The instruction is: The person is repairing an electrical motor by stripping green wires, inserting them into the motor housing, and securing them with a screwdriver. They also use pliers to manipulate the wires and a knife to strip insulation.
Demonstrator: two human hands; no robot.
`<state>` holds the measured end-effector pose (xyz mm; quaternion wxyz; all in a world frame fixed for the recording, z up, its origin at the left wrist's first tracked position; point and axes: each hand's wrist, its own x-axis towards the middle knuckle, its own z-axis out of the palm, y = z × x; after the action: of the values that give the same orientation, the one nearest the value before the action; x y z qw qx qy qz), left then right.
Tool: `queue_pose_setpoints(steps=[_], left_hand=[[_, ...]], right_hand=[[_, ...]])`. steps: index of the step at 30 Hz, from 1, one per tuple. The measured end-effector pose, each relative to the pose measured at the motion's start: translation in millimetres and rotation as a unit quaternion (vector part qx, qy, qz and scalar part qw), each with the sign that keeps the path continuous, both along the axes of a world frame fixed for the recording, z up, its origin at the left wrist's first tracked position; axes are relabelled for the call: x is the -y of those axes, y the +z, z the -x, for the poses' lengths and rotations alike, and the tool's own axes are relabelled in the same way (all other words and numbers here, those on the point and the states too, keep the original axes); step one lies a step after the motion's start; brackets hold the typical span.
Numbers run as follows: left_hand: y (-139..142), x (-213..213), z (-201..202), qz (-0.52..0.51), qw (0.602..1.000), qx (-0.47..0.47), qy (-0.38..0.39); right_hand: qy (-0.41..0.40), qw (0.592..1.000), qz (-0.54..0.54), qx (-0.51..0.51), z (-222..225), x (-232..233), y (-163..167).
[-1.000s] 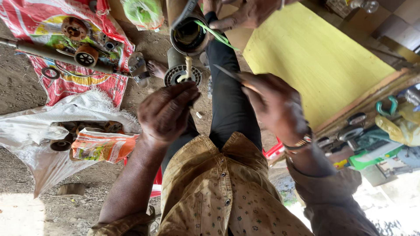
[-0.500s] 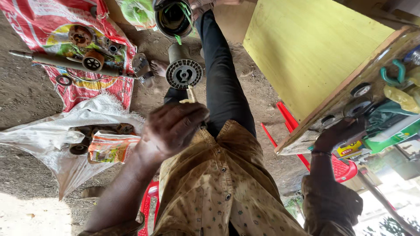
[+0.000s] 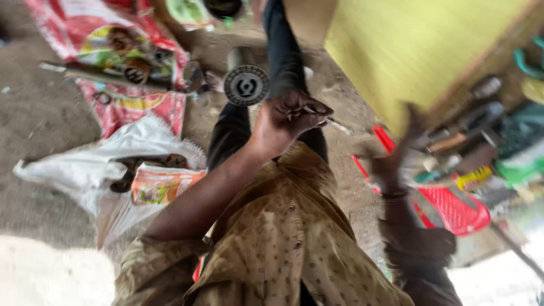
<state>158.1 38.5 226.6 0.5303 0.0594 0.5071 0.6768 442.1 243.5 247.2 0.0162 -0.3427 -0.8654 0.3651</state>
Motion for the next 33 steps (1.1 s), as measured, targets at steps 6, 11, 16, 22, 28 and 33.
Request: queue_pose_setpoints(steps=[6, 11, 16, 22, 28, 33], left_hand=[[4, -19, -23, -0.13, 0.982, 0.129, 0.046], [-25, 16, -10, 0.055, 0.998, 0.007, 0.024], [-85, 62, 23, 0.188, 0.97, -0.076, 0.138], [-150, 40, 61, 0.336, 0.863, -0.346, 0.151], [-170, 6, 71, 0.389, 0.792, -0.441, 0.163], [-187, 14, 63, 0.308, 0.862, -0.327, 0.232]], right_hand=[[-0.094, 0.979, 0.183, -0.008, -47, 31, -12], [-0.357, 0.911, -0.12, -0.169, -164, -106, -52], [-0.183, 0.882, -0.39, 0.191, -163, -125, -48], [-0.018, 0.988, 0.059, -0.143, 68, -10, -127], [-0.044, 0.922, 0.34, -0.181, 260, 93, -230], [-0.096, 0.832, 0.51, -0.197, 274, 98, -226]])
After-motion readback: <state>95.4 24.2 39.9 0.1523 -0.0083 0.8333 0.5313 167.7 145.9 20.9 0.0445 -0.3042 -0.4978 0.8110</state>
